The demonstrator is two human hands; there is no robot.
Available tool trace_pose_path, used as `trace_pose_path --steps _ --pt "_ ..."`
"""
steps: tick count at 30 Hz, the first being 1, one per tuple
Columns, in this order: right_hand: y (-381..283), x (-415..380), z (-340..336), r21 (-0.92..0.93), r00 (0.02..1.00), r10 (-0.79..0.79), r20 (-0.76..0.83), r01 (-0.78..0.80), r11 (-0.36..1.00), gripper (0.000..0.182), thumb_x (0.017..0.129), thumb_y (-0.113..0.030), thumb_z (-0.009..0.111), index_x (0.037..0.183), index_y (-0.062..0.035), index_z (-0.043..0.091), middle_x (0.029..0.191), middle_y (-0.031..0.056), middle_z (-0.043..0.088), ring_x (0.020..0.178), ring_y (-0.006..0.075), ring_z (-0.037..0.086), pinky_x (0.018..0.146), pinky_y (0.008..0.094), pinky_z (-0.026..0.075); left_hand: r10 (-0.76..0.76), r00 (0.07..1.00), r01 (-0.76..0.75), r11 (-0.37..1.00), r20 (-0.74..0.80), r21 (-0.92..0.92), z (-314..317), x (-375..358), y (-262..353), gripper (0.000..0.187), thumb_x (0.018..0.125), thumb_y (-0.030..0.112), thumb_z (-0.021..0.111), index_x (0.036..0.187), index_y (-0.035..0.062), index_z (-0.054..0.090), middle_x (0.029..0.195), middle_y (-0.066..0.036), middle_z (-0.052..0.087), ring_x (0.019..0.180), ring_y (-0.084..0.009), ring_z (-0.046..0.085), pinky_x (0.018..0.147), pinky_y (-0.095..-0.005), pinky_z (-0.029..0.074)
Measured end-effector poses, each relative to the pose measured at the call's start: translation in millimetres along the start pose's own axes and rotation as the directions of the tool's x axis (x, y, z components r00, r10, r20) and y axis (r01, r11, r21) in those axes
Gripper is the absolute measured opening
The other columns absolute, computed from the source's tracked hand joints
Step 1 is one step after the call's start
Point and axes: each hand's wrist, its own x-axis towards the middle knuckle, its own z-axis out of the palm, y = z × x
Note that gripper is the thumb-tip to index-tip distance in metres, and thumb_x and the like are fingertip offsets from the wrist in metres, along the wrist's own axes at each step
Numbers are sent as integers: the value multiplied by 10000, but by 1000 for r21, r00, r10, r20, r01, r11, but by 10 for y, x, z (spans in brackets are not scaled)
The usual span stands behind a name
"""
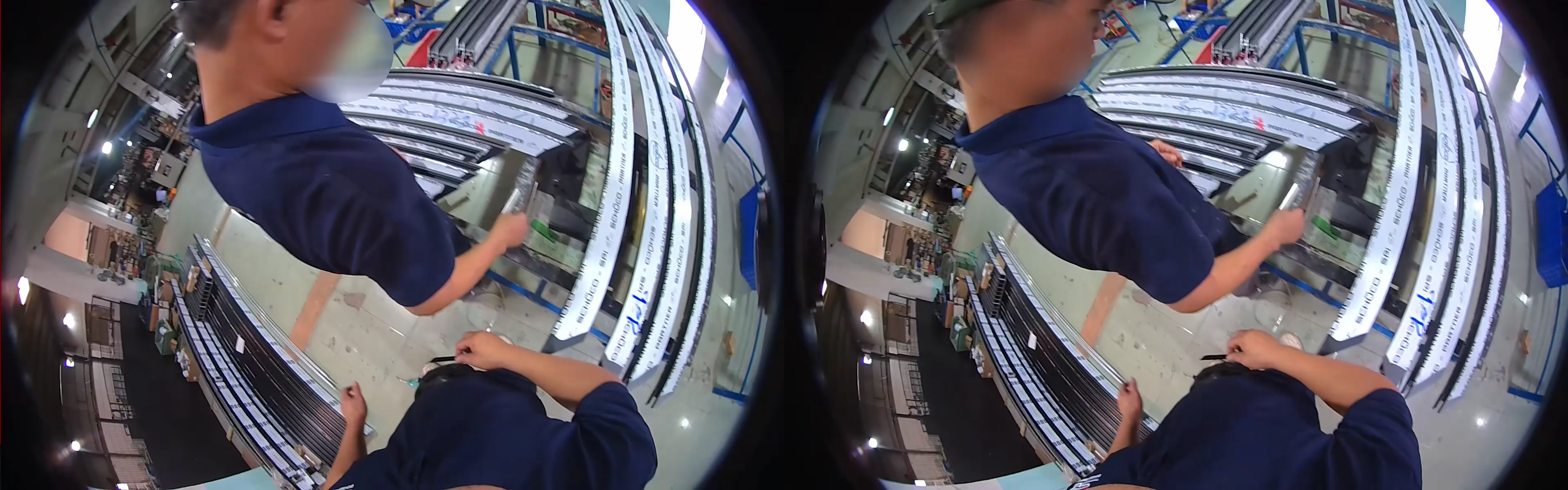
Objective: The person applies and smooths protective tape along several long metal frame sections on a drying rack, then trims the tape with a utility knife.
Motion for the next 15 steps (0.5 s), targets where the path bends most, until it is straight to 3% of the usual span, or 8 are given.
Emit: trace_pose_path --steps 2,4,5,7,8,10,13,15 --pt "-23 70 62 -28 999 -8 -40 7 1000 206 823 -307 667 879 -110 693 933 110 664 914 315 635 800 415 503 -47 993 41 997 106 60 101 135 -433 454 870 377 592 1161 29 591 963 -250 662 943 -378 645 845 -413 500" --pt "-158 140 135 -33 994 92 -58 -94 995 198 819 -309 672 881 -122 695 941 110 666 939 311 630 811 410 502 -104 971 99 995 214 34 61 257 -860 467 816 243 569 1231 33 524 1047 -276 644 992 -394 633 872 -407 498" --pt "-235 198 195 -35 989 131 -68 -133 990 201 821 -318 676 889 -130 697 940 107 665 954 306 625 817 408 502 14 984 -31 995 177 91 96 415 -1252 450 788 199 544 1200 19 547 1073 -293 631 996 -410 626 876 -416 495" --pt "-287 400 481 -30 989 112 -101 -116 993 202 830 -314 677 894 -124 698 932 106 658 938 301 627 812 396 503 154 972 -171 982 179 81 13 657 -1707 348 786 188 549 1066 3 643 1013 -269 661 974 -406 639 884 -421 492" --pt "-322 504 572 -17 989 95 -117 -97 995 202 839 -309 677 899 -117 699 925 104 651 923 295 629 806 384 504 167 970 -181 981 178 65 -70 783 -1780 348 786 188 549 1066 3 643 1013 -269 661 974 -406 639 884 -421 492" --pt "-568 752 732 -17 986 132 -99 -134 991 212 839 -307 681 894 -102 699 925 112 651 910 292 634 804 378 505 224 946 -262 954 236 145 -243 954 -1945 263 802 205 572 906 7 710 949 -231 691 956 -375 663 864 -417 506" --pt "-843 1160 1065 7 993 34 -112 -34 999 231 842 -322 670 910 -102 694 915 127 658 907 312 631 798 406 498 95 966 -107 994 239 37 -238 1332 -2168 265 826 240 577 848 28 734 907 -182 712 939 -344 680 831 -418 522" --pt "-1136 1404 1238 13 983 -36 -181 39 999 216 834 -274 697 907 -70 703 885 118 655 847 272 639 768 360 506 239 927 -319 907 288 274 -209 1604 -2233 268 844 271 562 899 71 733 925 -183 703 926 -378 666 797 -448 530"
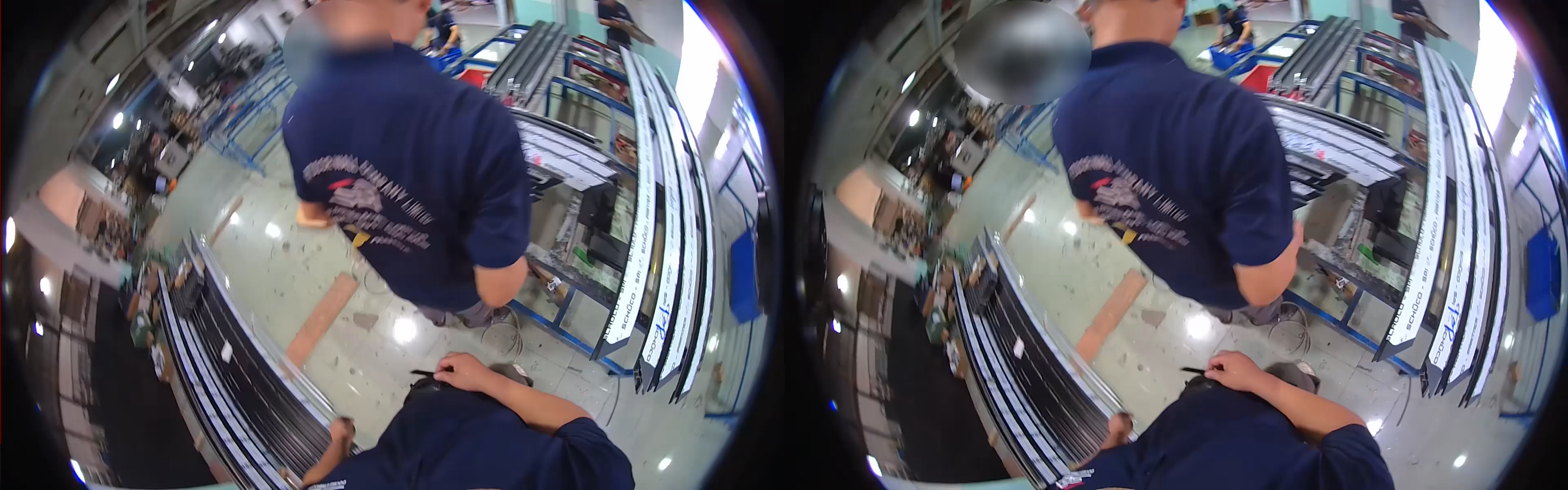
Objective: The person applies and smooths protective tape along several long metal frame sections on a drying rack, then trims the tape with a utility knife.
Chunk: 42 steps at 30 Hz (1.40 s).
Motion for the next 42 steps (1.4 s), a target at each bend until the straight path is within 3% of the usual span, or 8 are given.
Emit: trace_pose_path --steps 11,18,25,29,36,37,40,42 --pt "-598 1095 271 96 974 137 182 -156 983 160 826 -166 724 892 -22 696 833 72 643 784 171 617 693 288 483 2 963 243 430 270 -870 -476 1235 863 251 831 -12 425 974 -3 631 854 -108 642 620 -234 667 561 -363 556" --pt "-717 2489 590 32 874 -62 481 53 998 156 825 -185 705 879 -38 696 857 101 640 814 257 632 720 343 493 -16 996 65 775 84 -629 -700 1476 426 309 934 64 395 1146 -2 610 897 -138 670 746 -276 680 732 -370 541" --pt "-1099 3493 1171 62 740 -226 633 243 968 149 829 -209 691 863 -64 688 853 106 620 828 291 622 730 375 489 -596 792 388 661 -136 -642 -493 1068 -582 316 900 180 485 1065 -19 667 1062 -224 678 1025 -388 623 947 -398 472" --pt "-1199 3854 1477 -2 749 -199 631 258 966 153 828 -230 682 841 -78 665 847 97 611 858 301 619 747 410 477 -538 807 585 677 241 -446 -377 830 -923 602 781 70 548 1359 -22 406 1151 -276 631 1106 -399 615 964 -439 485" --pt "-1426 3820 1891 -112 897 -67 437 128 985 143 822 -249 678 862 -112 673 900 96 627 915 315 617 777 433 482 -12 924 130 950 383 -283 100 1497 -2529 488 831 212 569 1286 56 488 910 -235 661 875 -370 658 761 -452 540" --pt "-1392 3769 1935 -141 923 -64 379 126 982 151 835 -256 667 878 -112 676 886 91 623 906 310 616 771 420 482 257 950 -154 882 181 -445 -129 1632 -2850 451 856 281 563 1254 73 519 794 -196 658 755 -342 659 691 -427 549" --pt "-1463 3595 1837 -174 961 77 266 -31 984 145 834 -235 674 893 -102 682 878 98 623 894 311 616 767 406 486 -167 583 800 -53 795 -597 -1030 2670 -3068 300 959 349 423 1076 107 555 578 -70 406 547 -257 520 470 -387 459" --pt "-1392 3417 1795 -163 982 117 146 -93 982 144 827 -210 685 903 -88 679 887 110 625 878 317 616 764 404 489 -219 701 698 16 678 -716 -1475 3425 -3110 276 916 185 412 1134 83 546 771 -88 558 562 -233 576 472 -412 485"
